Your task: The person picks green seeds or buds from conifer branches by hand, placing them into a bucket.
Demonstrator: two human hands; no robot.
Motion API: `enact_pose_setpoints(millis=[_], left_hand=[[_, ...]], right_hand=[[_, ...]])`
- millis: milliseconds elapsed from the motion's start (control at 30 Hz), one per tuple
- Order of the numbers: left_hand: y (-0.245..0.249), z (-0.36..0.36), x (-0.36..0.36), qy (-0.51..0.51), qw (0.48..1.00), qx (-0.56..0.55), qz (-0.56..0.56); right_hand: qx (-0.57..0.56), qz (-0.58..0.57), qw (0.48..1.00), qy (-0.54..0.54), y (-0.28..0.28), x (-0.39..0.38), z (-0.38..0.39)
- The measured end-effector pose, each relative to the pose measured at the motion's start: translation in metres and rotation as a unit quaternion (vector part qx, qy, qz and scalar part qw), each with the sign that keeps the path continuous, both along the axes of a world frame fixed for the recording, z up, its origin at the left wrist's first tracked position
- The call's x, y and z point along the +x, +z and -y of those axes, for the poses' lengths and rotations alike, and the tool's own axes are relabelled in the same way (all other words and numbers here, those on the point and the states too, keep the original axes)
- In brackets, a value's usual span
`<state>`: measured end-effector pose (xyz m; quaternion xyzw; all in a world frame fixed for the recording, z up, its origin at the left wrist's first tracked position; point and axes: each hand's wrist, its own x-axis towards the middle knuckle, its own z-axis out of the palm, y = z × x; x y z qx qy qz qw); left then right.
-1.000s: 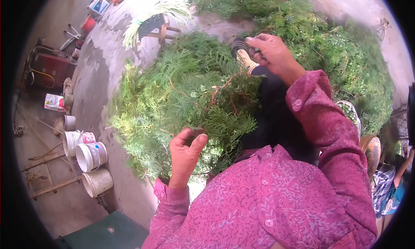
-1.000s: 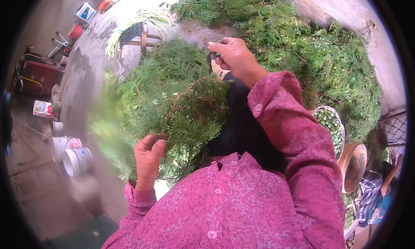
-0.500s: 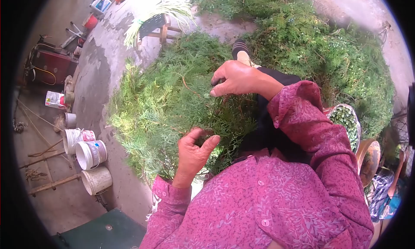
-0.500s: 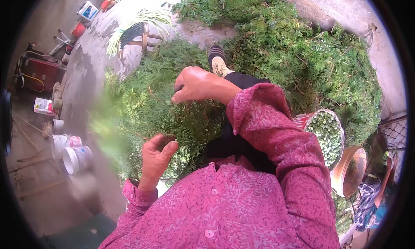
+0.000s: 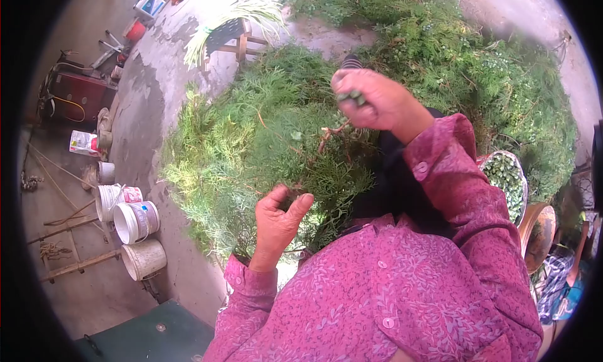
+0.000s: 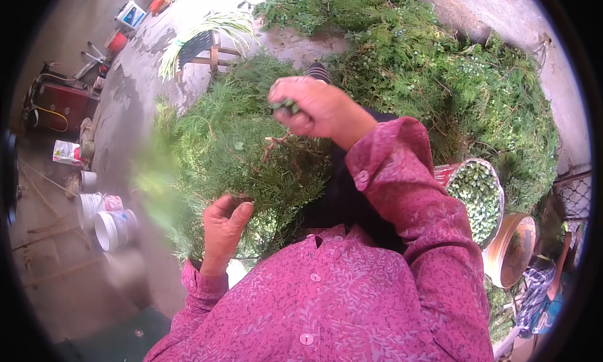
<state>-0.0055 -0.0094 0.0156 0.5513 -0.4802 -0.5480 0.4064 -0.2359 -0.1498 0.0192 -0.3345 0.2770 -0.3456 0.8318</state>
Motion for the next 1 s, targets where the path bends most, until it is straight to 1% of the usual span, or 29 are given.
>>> enact_pose_setpoints(millis=[33,67,100,133,167,200,233,267,300,333,367,400,433,467,533,600,633,667,700,733,767,800,833,867,900,967,1000], left_hand=[[0.0,0.0,0.001,0.001,1.0,-0.002,0.0],[0.001,-0.002,0.001,-0.001,1.0,0.001,0.001],[0.001,-0.003,0.002,-0.002,1.0,0.004,0.001],[0.0,-0.004,0.002,-0.003,1.0,0.003,0.001],[-0.001,-0.003,0.004,-0.021,0.999,0.005,0.033],[-0.001,-0.003,0.005,-0.038,0.997,0.007,0.065],[0.0,-0.003,0.003,-0.037,0.997,0.005,0.065],[0.001,-0.004,0.0,-0.038,0.997,0.004,0.066],[0.001,-0.005,-0.002,-0.039,0.997,0.004,0.067],[0.001,-0.005,-0.003,-0.038,0.997,0.004,0.069],[-0.001,-0.004,-0.003,-0.041,0.996,-0.007,0.083],[-0.002,-0.004,-0.003,-0.044,0.994,-0.018,0.096],[0.0,-0.004,-0.003,-0.043,0.994,-0.018,0.098],[0.002,-0.003,-0.004,-0.049,0.994,-0.01,0.094],[0.003,-0.002,-0.005,-0.056,0.994,-0.001,0.092],[-0.001,-0.001,-0.002,-0.05,0.996,-0.008,0.076],[0.0,0.0,0.0,-0.053,0.996,-0.004,0.078],[0.0,0.003,0.001,-0.019,0.998,0.023,0.05],[0.001,0.006,0.004,0.015,0.999,0.048,0.021],[-0.008,0.009,0.014,0.026,0.998,0.051,0.02],[-0.007,0.011,0.017,0.025,0.998,0.052,0.021],[-0.006,0.014,0.018,0.049,0.997,0.06,0.007],[-0.005,0.016,0.019,0.074,0.995,0.068,-0.007],[0.003,0.019,0.014,0.091,0.994,0.057,0.012],[0.004,0.021,0.015,0.09,0.994,0.059,0.015],[0.006,0.028,0.019,0.12,0.992,0.034,-0.026],[0.012,0.029,0.019,0.112,0.993,0.02,-0.027]], right_hand=[[0.012,0.078,0.997,-0.019,0.003,-0.005,0.003],[0.009,0.084,0.996,-0.023,0.01,-0.008,0.002],[0.01,0.084,0.996,-0.023,0.013,-0.005,0.0],[-0.001,0.047,0.998,-0.038,0.016,0.001,-0.002],[-0.011,0.01,0.999,-0.052,0.018,0.004,-0.004],[-0.065,0.026,0.997,-0.019,0.012,0.005,-0.005],[-0.067,0.026,0.997,-0.018,0.01,0.009,-0.008],[-0.14,-0.067,0.988,-0.005,0.008,0.016,-0.011],[-0.21,-0.158,0.965,0.008,0.005,0.022,-0.012],[-0.243,-0.227,0.943,0.028,-0.001,0.026,-0.011],[-0.244,-0.225,0.943,0.029,-0.008,0.031,-0.011],[-0.41,-0.299,0.862,-0.024,-0.015,0.038,-0.013],[-0.558,-0.361,0.743,-0.077,-0.021,0.042,-0.016],[-0.509,-0.392,0.766,-0.023,-0.006,0.043,-0.022],[-0.516,-0.376,0.768,-0.042,-0.017,0.045,-0.021],[-0.521,-0.359,0.772,-0.061,-0.014,0.045,-0.021],[-0.428,-0.336,0.838,-0.046,-0.011,0.043,-0.021],[-0.329,-0.309,0.892,-0.031,-0.004,0.039,-0.021],[-0.326,-0.308,0.893,-0.033,0.003,0.033,-0.021],[-0.242,-0.131,0.96,-0.043,0.01,0.024,-0.022],[-0.15,0.053,0.986,-0.051,0.016,0.017,-0.021],[-0.149,0.054,0.986,-0.053,0.021,0.011,-0.021],[-0.111,0.123,0.982,-0.086,0.026,0.007,-0.021],[-0.072,0.193,0.971,-0.118,0.027,0.005,-0.023],[-0.071,0.195,0.971,-0.12,0.025,0.005,-0.025],[-0.116,0.138,0.981,-0.078,0.02,0.007,-0.027],[-0.115,0.122,0.984,-0.055,0.012,0.009,-0.026]])
